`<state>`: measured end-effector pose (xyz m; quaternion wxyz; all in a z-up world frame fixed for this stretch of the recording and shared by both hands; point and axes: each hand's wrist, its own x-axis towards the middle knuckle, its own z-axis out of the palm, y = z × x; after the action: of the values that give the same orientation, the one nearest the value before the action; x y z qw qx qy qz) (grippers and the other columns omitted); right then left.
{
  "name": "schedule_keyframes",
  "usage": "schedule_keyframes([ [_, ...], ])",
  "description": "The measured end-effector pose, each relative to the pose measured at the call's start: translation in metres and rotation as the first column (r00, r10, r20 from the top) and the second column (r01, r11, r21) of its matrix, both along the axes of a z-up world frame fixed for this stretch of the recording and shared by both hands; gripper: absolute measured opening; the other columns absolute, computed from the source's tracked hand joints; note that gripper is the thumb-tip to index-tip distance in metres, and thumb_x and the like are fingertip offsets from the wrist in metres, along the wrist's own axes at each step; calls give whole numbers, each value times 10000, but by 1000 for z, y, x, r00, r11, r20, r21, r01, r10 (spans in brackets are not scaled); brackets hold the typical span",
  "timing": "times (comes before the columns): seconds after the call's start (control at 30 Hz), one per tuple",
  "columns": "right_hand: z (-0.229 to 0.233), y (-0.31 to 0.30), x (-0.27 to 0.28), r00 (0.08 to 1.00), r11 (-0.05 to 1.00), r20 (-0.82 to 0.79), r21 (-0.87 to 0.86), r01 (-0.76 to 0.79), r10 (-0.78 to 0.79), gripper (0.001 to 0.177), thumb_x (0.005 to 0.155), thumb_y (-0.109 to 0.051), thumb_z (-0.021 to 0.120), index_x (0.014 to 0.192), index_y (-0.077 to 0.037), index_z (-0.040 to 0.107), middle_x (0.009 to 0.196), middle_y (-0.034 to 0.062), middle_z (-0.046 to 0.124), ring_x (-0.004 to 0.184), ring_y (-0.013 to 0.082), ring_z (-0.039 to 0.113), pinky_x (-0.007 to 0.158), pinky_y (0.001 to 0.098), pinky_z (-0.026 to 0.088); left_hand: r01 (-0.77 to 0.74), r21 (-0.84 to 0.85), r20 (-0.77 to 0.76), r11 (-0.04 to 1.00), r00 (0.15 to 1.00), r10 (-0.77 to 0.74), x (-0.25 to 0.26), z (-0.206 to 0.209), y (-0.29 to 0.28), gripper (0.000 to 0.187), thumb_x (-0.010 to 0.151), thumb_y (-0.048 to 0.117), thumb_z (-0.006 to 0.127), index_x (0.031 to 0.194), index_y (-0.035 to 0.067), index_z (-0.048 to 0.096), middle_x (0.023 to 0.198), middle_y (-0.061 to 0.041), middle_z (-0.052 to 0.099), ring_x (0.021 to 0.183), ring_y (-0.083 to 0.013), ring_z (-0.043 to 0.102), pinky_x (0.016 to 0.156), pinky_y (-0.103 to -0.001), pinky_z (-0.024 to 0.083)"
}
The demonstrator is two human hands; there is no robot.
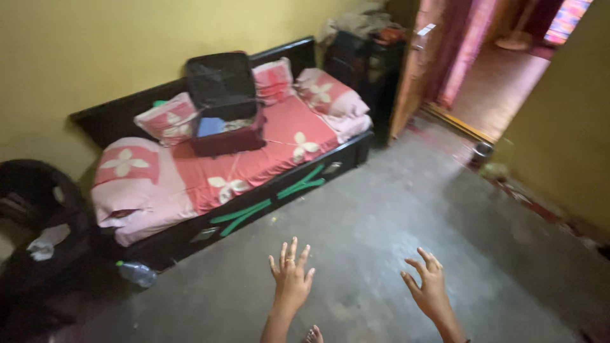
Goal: The person unpacks a suitcase placed on a bed, removing a small bottle, a green plastic item, and several folded clothes. Each item is carried to a nearby wooden wardrobe and placed inside a shelf.
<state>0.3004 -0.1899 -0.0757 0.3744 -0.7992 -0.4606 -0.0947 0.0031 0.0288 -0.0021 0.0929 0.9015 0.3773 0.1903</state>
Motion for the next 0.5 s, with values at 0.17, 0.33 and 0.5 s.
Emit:
schedule_keyframes([
  [0.17,7,99,24,996,994,28,68,-84,82,379,823,-348,730,1158,-171,711,1512,142,496,1422,394,401,1136,497,365,-42,-48,55,998,997,45,19,-5,86,664,880,324,740,1472,212,460,1633,-131,215,1497,-389,190,1161,-716,88],
  [0.33,23,207,28,994,995,39,-3,-102,102,356,839,-359,719,1155,-195,728,1518,109,500,1451,369,387,1154,494,350,24,30,167,999,985,-29,28,7,177,660,892,273,743,1489,182,476,1637,-154,242,1499,-409,211,1161,-703,99],
  [0.5,37,306,27,975,975,15,-5,-222,222,369,867,-380,699,1173,-175,721,1521,100,502,1457,360,390,1171,515,319,-13,65,180,998,984,1,31,19,244,657,911,260,734,1506,179,469,1642,-157,258,1509,-407,231,1165,-701,104],
])
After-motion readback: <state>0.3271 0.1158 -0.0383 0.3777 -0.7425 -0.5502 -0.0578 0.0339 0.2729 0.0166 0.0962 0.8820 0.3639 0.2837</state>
